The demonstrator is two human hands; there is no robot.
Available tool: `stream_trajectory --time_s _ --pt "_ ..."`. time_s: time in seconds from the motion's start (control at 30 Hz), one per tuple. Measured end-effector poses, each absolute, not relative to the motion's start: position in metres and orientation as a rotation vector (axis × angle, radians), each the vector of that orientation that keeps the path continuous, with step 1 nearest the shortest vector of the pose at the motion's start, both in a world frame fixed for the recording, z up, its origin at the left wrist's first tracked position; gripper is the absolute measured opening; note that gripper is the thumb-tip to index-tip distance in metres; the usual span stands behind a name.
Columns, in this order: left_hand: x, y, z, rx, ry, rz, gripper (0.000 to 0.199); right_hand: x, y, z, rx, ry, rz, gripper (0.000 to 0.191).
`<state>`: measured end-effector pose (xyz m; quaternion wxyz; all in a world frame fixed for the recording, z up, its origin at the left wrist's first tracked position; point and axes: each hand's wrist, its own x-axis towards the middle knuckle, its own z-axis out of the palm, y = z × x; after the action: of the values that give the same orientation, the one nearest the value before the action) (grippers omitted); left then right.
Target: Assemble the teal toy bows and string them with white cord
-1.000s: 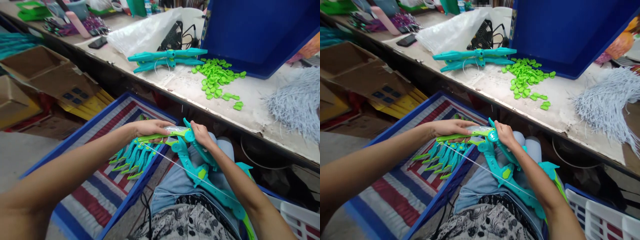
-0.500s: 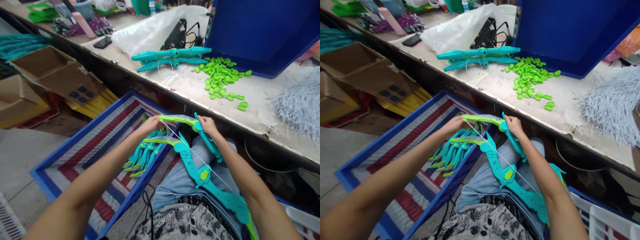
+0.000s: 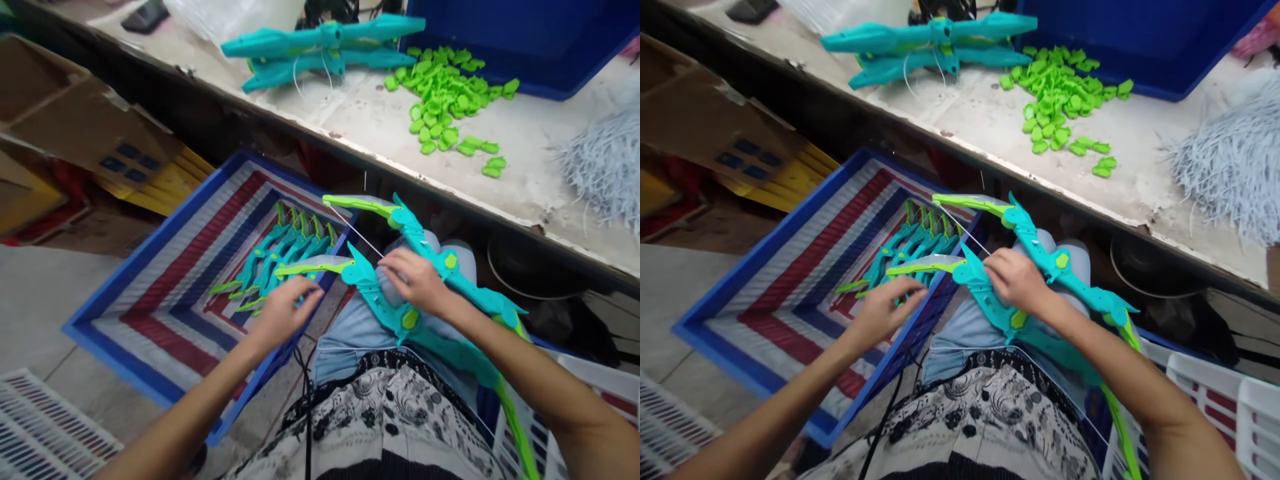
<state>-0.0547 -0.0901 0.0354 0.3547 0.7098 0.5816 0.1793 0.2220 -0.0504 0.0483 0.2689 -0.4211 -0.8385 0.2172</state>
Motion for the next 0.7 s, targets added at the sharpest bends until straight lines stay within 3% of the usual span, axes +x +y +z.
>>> stream_trajectory --time_s 0.2,0.4,0.6,0.7 --pt "-0.043 -0.189 -0.001 1.684 1.504 0.185 0.024 0.191 -0.087 0.023 -1.117 -2.463 0.558 0.027" --pt "-0.050 -0.194 -0.023 1.552 1.507 0.239 0.012 0.165 -0.067 0.007 -1.152 -2.436 0.523 0.026" --pt "-0.062 -0.175 0.008 1.127 1.257 0.426 0.023 0.123 -0.059 -0.003 -1.198 -2.632 0.371 0.050" --pt "-0.042 -0.174 0.034 0.585 0.945 0.673 0.029 0.104 -0.051 -0.001 -1.318 -2.734 0.282 0.046"
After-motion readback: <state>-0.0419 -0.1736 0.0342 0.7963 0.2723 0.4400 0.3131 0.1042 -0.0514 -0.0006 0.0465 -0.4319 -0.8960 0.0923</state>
